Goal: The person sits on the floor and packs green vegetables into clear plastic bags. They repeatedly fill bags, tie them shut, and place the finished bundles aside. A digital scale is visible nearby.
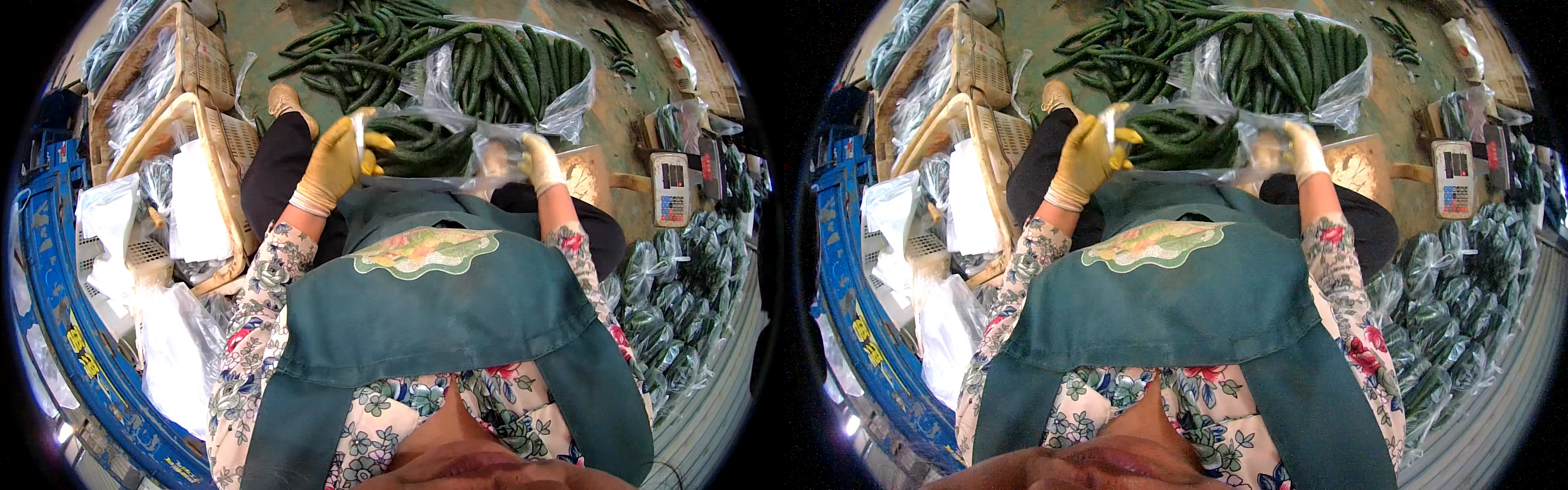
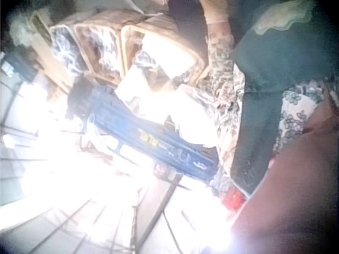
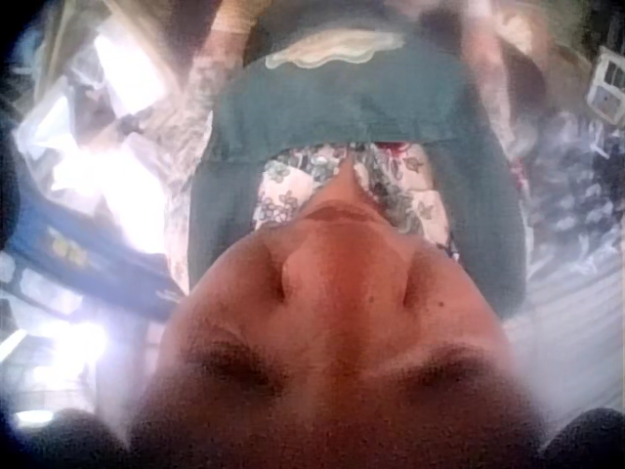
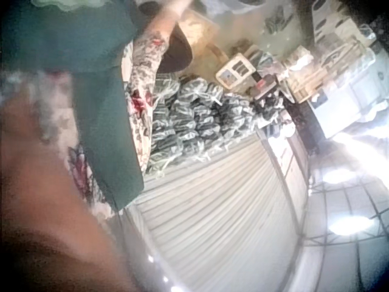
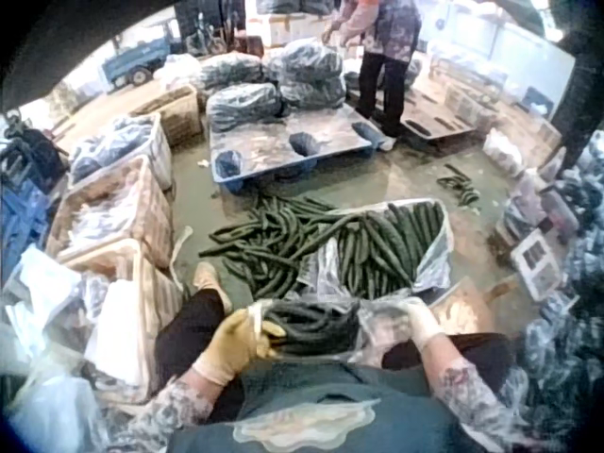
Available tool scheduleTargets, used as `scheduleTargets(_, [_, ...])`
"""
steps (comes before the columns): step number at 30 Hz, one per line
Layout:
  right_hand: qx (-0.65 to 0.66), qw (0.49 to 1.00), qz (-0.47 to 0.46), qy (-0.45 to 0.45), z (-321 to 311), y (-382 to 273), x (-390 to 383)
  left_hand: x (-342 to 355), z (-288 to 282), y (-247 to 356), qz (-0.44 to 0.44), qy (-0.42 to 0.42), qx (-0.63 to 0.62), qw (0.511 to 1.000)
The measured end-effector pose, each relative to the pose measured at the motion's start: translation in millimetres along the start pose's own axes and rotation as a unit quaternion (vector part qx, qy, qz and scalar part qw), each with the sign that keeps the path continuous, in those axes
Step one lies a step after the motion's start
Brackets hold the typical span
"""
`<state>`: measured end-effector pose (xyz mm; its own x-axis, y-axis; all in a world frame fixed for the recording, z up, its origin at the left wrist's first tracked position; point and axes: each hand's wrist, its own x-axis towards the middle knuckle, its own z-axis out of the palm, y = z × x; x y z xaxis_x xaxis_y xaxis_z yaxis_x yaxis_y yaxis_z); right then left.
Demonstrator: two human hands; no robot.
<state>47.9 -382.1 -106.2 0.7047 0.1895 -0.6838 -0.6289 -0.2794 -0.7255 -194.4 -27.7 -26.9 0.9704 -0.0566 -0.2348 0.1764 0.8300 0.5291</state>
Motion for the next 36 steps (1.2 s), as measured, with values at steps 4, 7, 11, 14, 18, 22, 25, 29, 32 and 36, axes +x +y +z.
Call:
scheduleTargets(4, [-0.067, 0.997, -0.014, 0.031, 20, -28, 7, -4, -5, 9, 0.016, 0.004, -0.005, 1.000])
scheduleTargets(7, [-0.461, 0.864, -0.199, 0.025, 33, -33, 11, -12, -1, 3, 0.018, 0.023, 0.004, 1.000])
scheduleTargets(11, [-0.490, 0.786, -0.281, -0.250, 135, -56, -45, -12, 8, -4, 0.019, 0.049, -0.005, 0.999])
scheduleTargets(14, [-0.491, 0.741, -0.299, -0.347, 192, -20, -17, -10, 19, -9, 0.023, 0.053, 0.049, 0.997])
scheduleTargets(18, [-0.768, 0.559, -0.249, -0.189, 182, 17, 12, -34, 11, -8, -0.006, 0.033, 0.075, 0.997])
scheduleTargets(22, [-0.804, 0.477, -0.227, -0.274, 140, 55, -1, -56, 10, -3, -0.102, -0.019, 0.099, 0.990])
scheduleTargets(25, [-0.776, 0.510, -0.198, -0.313, 143, 42, 2, -47, 1, -7, -0.084, -0.010, 0.029, 0.996])
scheduleTargets(29, [-0.542, 0.642, -0.232, -0.491, 165, -18, -5, -28, -6, 5, -0.091, -0.024, -0.002, 0.996])
scheduleTargets(32, [-0.206, 0.789, -0.022, -0.578, 158, -108, -2, -24, -14, 4, -0.094, -0.034, -0.029, 0.995])
scheduleTargets(36, [0.072, 0.927, -0.028, -0.368, 87, -106, 117, -17, -13, 5, -0.084, -0.019, -0.043, 0.995])
